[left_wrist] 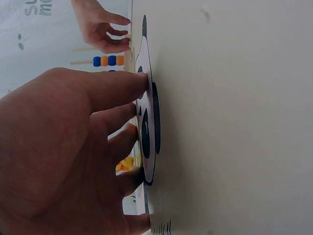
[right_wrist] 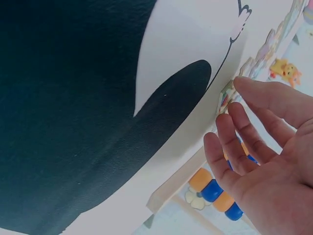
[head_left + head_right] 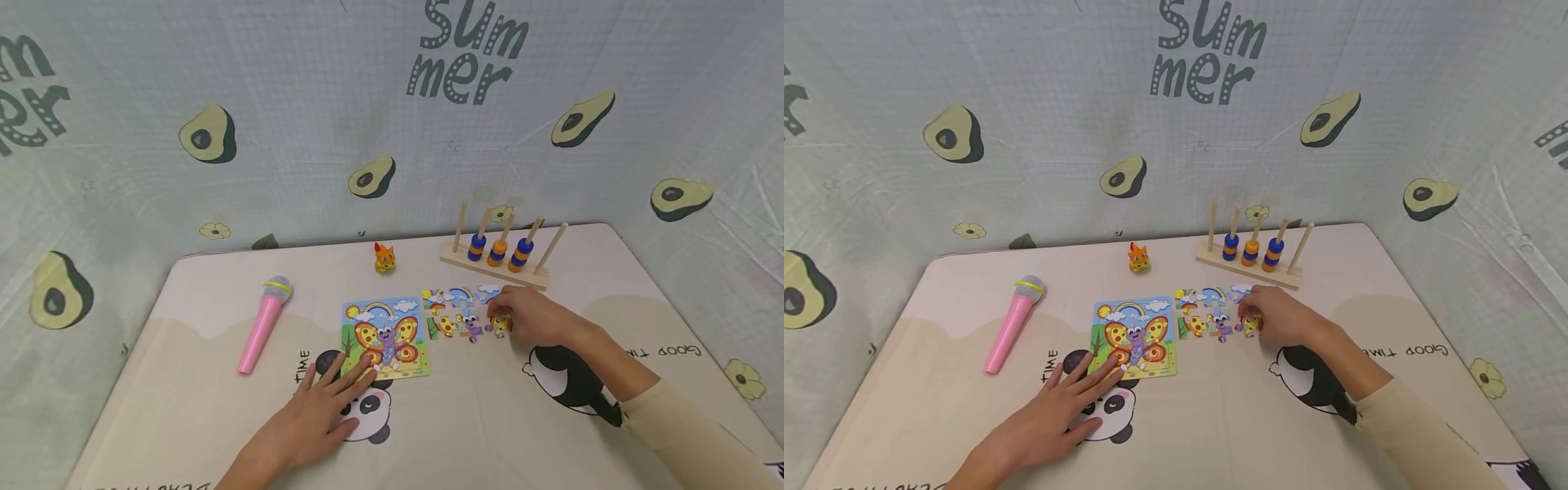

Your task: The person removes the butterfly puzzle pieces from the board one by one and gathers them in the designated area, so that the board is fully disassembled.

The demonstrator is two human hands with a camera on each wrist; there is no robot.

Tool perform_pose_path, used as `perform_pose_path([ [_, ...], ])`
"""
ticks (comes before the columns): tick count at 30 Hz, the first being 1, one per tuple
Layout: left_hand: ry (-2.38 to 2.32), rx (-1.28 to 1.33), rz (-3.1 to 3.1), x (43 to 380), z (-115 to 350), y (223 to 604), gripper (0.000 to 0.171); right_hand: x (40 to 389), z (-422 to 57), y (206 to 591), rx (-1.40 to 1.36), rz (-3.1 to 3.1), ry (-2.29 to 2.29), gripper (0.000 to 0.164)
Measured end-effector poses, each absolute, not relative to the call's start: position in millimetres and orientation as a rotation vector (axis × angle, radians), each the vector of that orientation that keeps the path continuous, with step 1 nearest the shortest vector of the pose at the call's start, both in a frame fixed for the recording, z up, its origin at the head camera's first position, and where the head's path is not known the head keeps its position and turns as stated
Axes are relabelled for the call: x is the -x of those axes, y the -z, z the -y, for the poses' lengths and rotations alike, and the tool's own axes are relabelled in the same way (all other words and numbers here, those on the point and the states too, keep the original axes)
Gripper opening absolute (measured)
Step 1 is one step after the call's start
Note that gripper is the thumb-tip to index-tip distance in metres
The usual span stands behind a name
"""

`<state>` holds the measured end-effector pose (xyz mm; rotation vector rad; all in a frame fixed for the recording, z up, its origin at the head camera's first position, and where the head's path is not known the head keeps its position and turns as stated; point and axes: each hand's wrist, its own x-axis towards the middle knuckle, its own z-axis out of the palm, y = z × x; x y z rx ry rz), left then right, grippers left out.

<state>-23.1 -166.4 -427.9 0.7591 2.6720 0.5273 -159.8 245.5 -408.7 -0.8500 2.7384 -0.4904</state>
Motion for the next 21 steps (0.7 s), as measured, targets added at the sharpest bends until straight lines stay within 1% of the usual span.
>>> perform_pose_path([
  [10,-0.538,-0.755,-2.669,23.2,166.2,426.2,0.067,159.9,-249.5,408.9,0.821,-2.712,0.526,0.039],
  [21,-0.542,-0.767,-2.674,22.3,166.4,426.8,0.067,161.4,-247.1,409.0,0.831,-2.733,0.55,0.042],
])
